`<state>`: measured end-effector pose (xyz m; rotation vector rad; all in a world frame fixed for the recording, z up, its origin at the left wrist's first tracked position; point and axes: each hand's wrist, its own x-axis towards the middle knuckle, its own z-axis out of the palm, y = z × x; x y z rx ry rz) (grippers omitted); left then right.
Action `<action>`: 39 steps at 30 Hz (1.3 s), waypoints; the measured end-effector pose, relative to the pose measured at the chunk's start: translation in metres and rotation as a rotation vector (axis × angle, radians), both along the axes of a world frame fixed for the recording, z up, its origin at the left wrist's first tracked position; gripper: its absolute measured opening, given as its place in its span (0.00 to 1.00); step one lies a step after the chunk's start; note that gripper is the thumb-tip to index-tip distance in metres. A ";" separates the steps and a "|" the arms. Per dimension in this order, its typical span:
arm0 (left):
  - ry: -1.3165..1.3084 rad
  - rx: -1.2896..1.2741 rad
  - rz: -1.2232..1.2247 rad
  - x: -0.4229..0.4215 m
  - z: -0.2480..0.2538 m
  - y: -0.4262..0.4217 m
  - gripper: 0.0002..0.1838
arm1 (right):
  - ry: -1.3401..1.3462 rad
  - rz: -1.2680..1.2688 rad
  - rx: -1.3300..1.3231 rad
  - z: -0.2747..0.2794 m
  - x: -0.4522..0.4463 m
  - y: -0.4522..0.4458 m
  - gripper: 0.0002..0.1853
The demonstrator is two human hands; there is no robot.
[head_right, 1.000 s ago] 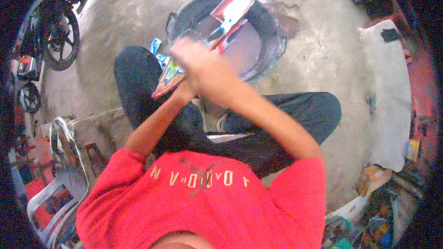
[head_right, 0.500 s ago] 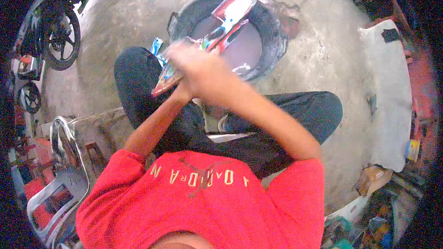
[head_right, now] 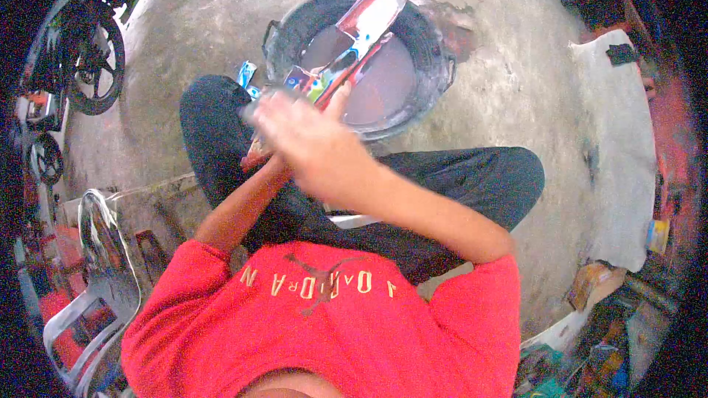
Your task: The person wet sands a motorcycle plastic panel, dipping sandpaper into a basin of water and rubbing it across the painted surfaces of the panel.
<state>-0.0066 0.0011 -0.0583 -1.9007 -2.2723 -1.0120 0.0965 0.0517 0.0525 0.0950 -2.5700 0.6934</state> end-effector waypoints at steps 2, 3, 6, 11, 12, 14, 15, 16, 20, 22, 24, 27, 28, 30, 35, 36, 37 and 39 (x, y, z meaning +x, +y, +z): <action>-0.007 -0.008 0.000 -0.003 0.002 -0.002 0.22 | -0.018 0.100 -0.033 0.000 0.003 -0.014 0.30; -0.001 -0.002 0.000 -0.004 0.002 -0.001 0.22 | -0.018 0.026 -0.014 -0.002 -0.001 -0.005 0.29; -0.002 0.005 0.001 -0.002 -0.003 0.005 0.23 | -0.063 -0.170 -0.057 -0.019 -0.023 0.050 0.24; 0.001 0.012 0.008 -0.006 -0.001 0.003 0.23 | -0.019 0.034 0.068 0.003 -0.001 -0.005 0.28; -0.003 0.005 0.003 -0.007 -0.001 0.001 0.23 | -0.014 0.021 0.043 0.001 -0.004 -0.003 0.27; 0.003 -0.003 0.003 -0.008 -0.001 -0.005 0.23 | 0.022 -0.055 0.006 -0.011 -0.018 0.019 0.26; 0.007 -0.003 0.004 -0.008 -0.002 -0.007 0.23 | 0.021 -0.137 -0.022 -0.017 -0.024 0.034 0.24; 0.006 -0.003 0.003 -0.008 -0.003 -0.009 0.23 | 0.002 -0.128 -0.058 -0.021 -0.025 0.038 0.25; -0.002 -0.010 0.009 -0.010 0.001 -0.017 0.23 | -0.004 0.120 0.010 -0.007 0.000 -0.019 0.33; 0.006 -0.004 0.015 -0.011 -0.001 -0.014 0.23 | 0.019 0.128 -0.039 -0.004 -0.007 -0.002 0.32; 0.005 0.001 0.019 -0.010 -0.004 -0.009 0.23 | -0.044 -0.059 -0.110 -0.013 -0.027 0.034 0.27; 0.001 0.015 0.022 -0.011 -0.005 -0.002 0.23 | -0.041 -0.054 0.000 -0.001 -0.020 0.018 0.26; -0.004 0.013 0.025 -0.012 -0.003 -0.005 0.23 | 0.054 0.010 0.081 0.003 -0.012 -0.006 0.26; -0.010 0.005 0.025 -0.011 0.000 -0.011 0.23 | 0.103 0.187 -0.076 -0.007 -0.007 -0.033 0.29; -0.005 0.034 0.024 -0.014 -0.011 0.004 0.23 | 0.016 -0.116 -0.019 -0.022 -0.028 0.025 0.27; -0.004 0.038 0.028 -0.015 -0.011 0.007 0.23 | 0.011 -0.156 -0.016 -0.026 -0.029 0.026 0.27; -0.010 0.038 0.027 -0.014 -0.007 0.003 0.23 | 0.015 -0.097 0.004 -0.017 -0.024 0.012 0.27; -0.036 0.022 0.024 -0.013 0.000 -0.008 0.23 | 0.031 0.032 0.003 -0.007 -0.009 -0.022 0.29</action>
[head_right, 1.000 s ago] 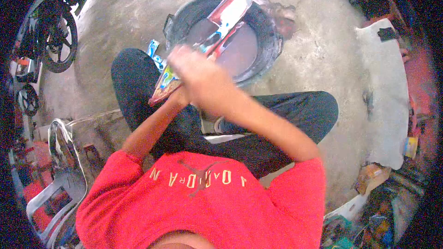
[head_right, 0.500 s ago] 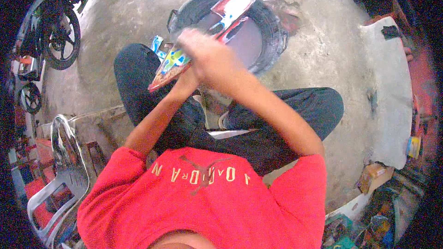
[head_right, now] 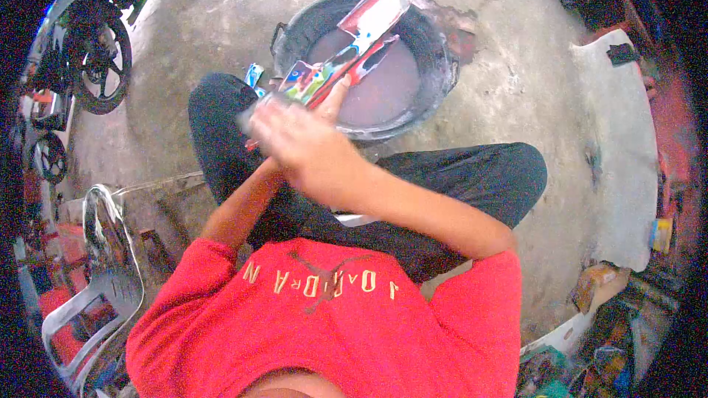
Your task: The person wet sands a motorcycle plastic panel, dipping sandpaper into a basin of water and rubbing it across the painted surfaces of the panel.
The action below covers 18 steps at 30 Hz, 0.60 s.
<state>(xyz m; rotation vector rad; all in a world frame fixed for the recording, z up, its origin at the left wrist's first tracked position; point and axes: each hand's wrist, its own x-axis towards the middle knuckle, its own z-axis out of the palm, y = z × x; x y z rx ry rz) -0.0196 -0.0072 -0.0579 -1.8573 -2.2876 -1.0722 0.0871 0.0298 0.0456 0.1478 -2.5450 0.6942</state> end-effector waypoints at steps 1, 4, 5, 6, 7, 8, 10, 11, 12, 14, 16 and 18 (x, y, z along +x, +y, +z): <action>0.001 -0.001 0.002 -0.001 0.001 -0.002 0.23 | 0.012 0.071 -0.015 0.002 0.005 -0.011 0.30; 0.014 0.030 0.009 -0.003 -0.011 0.010 0.23 | -0.011 -0.067 -0.033 0.002 -0.013 0.027 0.25; 0.016 0.036 0.010 -0.003 -0.013 0.014 0.23 | 0.009 -0.152 -0.040 -0.008 -0.025 0.045 0.23; 0.010 0.036 0.010 -0.002 -0.014 0.015 0.23 | -0.006 -0.179 -0.036 -0.016 -0.022 0.047 0.22; 0.008 0.036 0.009 -0.002 -0.013 0.016 0.23 | -0.018 -0.204 -0.033 -0.016 -0.021 0.048 0.22; 0.003 0.036 0.010 -0.002 -0.010 0.014 0.23 | 0.001 -0.125 -0.013 -0.012 -0.017 0.037 0.23; -0.009 0.026 0.008 -0.001 -0.003 0.003 0.23 | 0.008 0.026 0.016 -0.002 0.000 0.003 0.25; -0.018 0.019 0.007 -0.001 -0.001 0.002 0.23 | -0.004 0.098 0.029 0.002 0.006 -0.008 0.26; -0.014 0.024 0.005 0.000 -0.003 0.002 0.23 | -0.002 0.061 0.019 0.005 0.003 -0.002 0.26; 0.000 0.045 0.004 0.000 -0.011 0.014 0.23 | -0.022 -0.087 0.001 -0.001 -0.009 0.029 0.24; -0.010 0.049 0.005 0.001 -0.014 0.018 0.23 | -0.049 -0.199 -0.020 -0.013 -0.020 0.050 0.22; -0.018 0.061 0.006 0.000 -0.014 0.021 0.23 | -0.046 -0.157 0.097 -0.015 -0.014 0.044 0.22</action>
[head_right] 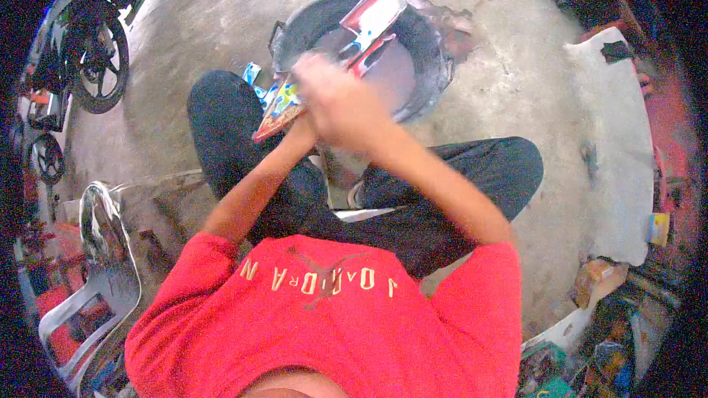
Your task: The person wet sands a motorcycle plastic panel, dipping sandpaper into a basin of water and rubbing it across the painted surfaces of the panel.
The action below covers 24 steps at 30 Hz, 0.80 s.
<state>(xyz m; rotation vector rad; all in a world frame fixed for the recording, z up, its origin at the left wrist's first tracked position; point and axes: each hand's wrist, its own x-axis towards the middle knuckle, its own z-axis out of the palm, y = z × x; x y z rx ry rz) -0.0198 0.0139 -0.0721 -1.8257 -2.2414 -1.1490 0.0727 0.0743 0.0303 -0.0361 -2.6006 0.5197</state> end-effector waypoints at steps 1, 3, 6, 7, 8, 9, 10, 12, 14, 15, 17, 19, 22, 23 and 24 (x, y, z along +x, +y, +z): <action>-0.009 -0.003 0.001 -0.001 0.002 -0.002 0.23 | 0.018 0.073 0.066 0.004 0.009 -0.025 0.22; -0.016 -0.008 0.000 -0.001 0.005 -0.006 0.23 | 0.137 0.263 -0.070 0.015 0.018 -0.063 0.27; -0.020 -0.022 -0.011 0.001 0.007 -0.010 0.23 | 0.091 0.219 -0.029 0.012 0.018 -0.055 0.27; -0.007 -0.013 -0.008 0.001 0.002 -0.006 0.23 | 0.072 0.142 0.000 0.009 0.014 -0.041 0.26; -0.005 -0.003 -0.004 0.001 0.000 -0.005 0.23 | 0.099 0.066 -0.053 0.003 0.008 -0.025 0.25; -0.001 -0.003 -0.005 0.002 -0.002 -0.003 0.23 | 0.033 -0.012 -0.125 0.001 0.004 -0.011 0.25; -0.001 -0.001 -0.004 0.003 -0.001 -0.002 0.23 | 0.036 -0.044 -0.084 -0.001 0.003 -0.012 0.25; -0.008 0.003 -0.004 0.002 0.001 -0.003 0.24 | 0.045 -0.020 0.029 0.000 0.009 -0.021 0.26; -0.024 -0.011 -0.007 0.002 0.008 -0.014 0.24 | 0.054 0.123 0.067 0.015 0.021 -0.056 0.27; -0.026 -0.019 -0.006 0.003 0.012 -0.018 0.24 | 0.112 0.229 -0.029 0.011 0.021 -0.065 0.27; -0.012 -0.012 -0.001 0.003 0.009 -0.021 0.24 | 0.131 0.225 -0.016 0.015 0.021 -0.056 0.25; -0.003 0.000 0.005 0.001 0.001 -0.013 0.24 | 0.059 0.047 0.024 0.010 0.012 -0.022 0.23; -0.016 0.011 0.012 0.003 -0.002 -0.007 0.24 | -0.010 -0.092 0.042 0.004 0.006 0.002 0.22; -0.023 0.016 0.013 0.002 0.000 -0.006 0.24 | -0.020 -0.082 0.031 0.008 0.008 -0.011 0.22; -0.030 0.018 0.015 0.002 0.001 -0.007 0.24 | -0.039 0.003 0.112 0.015 0.014 -0.028 0.25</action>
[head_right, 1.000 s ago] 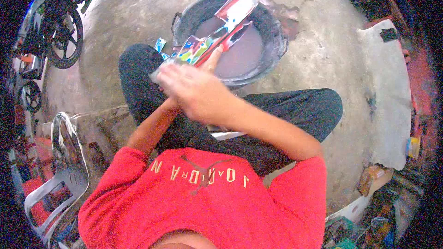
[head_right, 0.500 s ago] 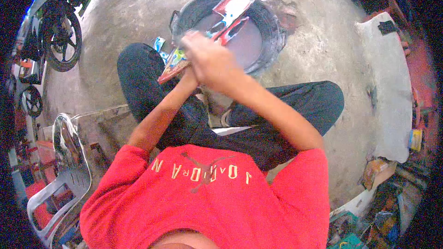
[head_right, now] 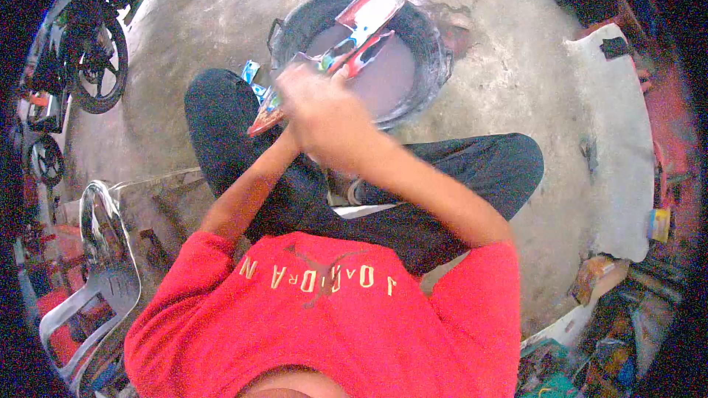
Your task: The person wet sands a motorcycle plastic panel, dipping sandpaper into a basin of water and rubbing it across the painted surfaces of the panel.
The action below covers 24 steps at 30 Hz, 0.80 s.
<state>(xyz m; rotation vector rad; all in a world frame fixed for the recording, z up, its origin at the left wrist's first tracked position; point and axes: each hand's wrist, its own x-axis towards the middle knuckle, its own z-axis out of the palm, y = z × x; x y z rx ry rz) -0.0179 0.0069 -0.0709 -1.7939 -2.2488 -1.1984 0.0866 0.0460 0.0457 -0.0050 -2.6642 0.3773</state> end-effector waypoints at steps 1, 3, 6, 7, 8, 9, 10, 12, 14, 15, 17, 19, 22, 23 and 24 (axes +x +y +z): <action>-0.008 -0.002 0.002 0.001 0.001 0.000 0.24 | 0.019 0.074 -0.042 0.003 0.005 -0.019 0.26; -0.019 0.006 0.002 0.000 0.003 -0.003 0.24 | 0.098 0.252 -0.141 0.006 0.012 -0.044 0.27; -0.011 0.045 0.008 0.001 -0.009 -0.006 0.24 | 0.010 0.120 -0.101 0.009 0.005 -0.002 0.25; 0.002 0.084 0.020 0.001 -0.015 -0.004 0.24 | -0.060 0.031 -0.096 0.009 -0.002 0.023 0.22; -0.025 0.118 0.022 0.004 -0.010 -0.007 0.24 | -0.062 -0.010 -0.175 0.000 -0.006 0.051 0.22; -0.302 0.071 0.045 0.008 0.032 -0.007 0.17 | -0.062 -0.054 -0.251 -0.012 -0.008 0.076 0.21; -0.427 0.143 0.039 0.013 0.047 -0.006 0.15 | -0.050 -0.080 -0.326 -0.020 -0.009 0.094 0.21; -0.563 0.224 0.046 0.020 0.058 -0.009 0.14 | -0.021 -0.131 -0.483 -0.033 -0.009 0.113 0.20; -0.584 0.243 0.080 0.022 0.063 -0.015 0.14 | 0.090 -0.064 -0.390 -0.041 -0.007 0.098 0.20; -0.654 0.201 0.081 0.021 0.069 -0.022 0.14 | 0.145 -0.028 -0.343 -0.042 -0.006 0.086 0.20; -0.795 0.114 0.093 0.017 0.089 -0.040 0.16 | 0.153 0.078 -0.384 -0.027 -0.001 0.068 0.19; -0.917 0.156 0.087 0.017 0.091 -0.049 0.21 | 0.167 0.192 -0.361 -0.024 0.005 0.068 0.19; -1.053 0.166 0.108 0.014 0.084 -0.052 0.27 | 0.105 -0.053 -0.421 -0.044 -0.004 0.104 0.20; -1.073 0.194 0.110 0.017 0.082 -0.055 0.27 | 0.076 -0.155 -0.468 -0.043 -0.002 0.108 0.20; -1.089 0.221 0.111 0.019 0.079 -0.057 0.27 | 0.054 -0.140 -0.520 -0.044 0.001 0.108 0.21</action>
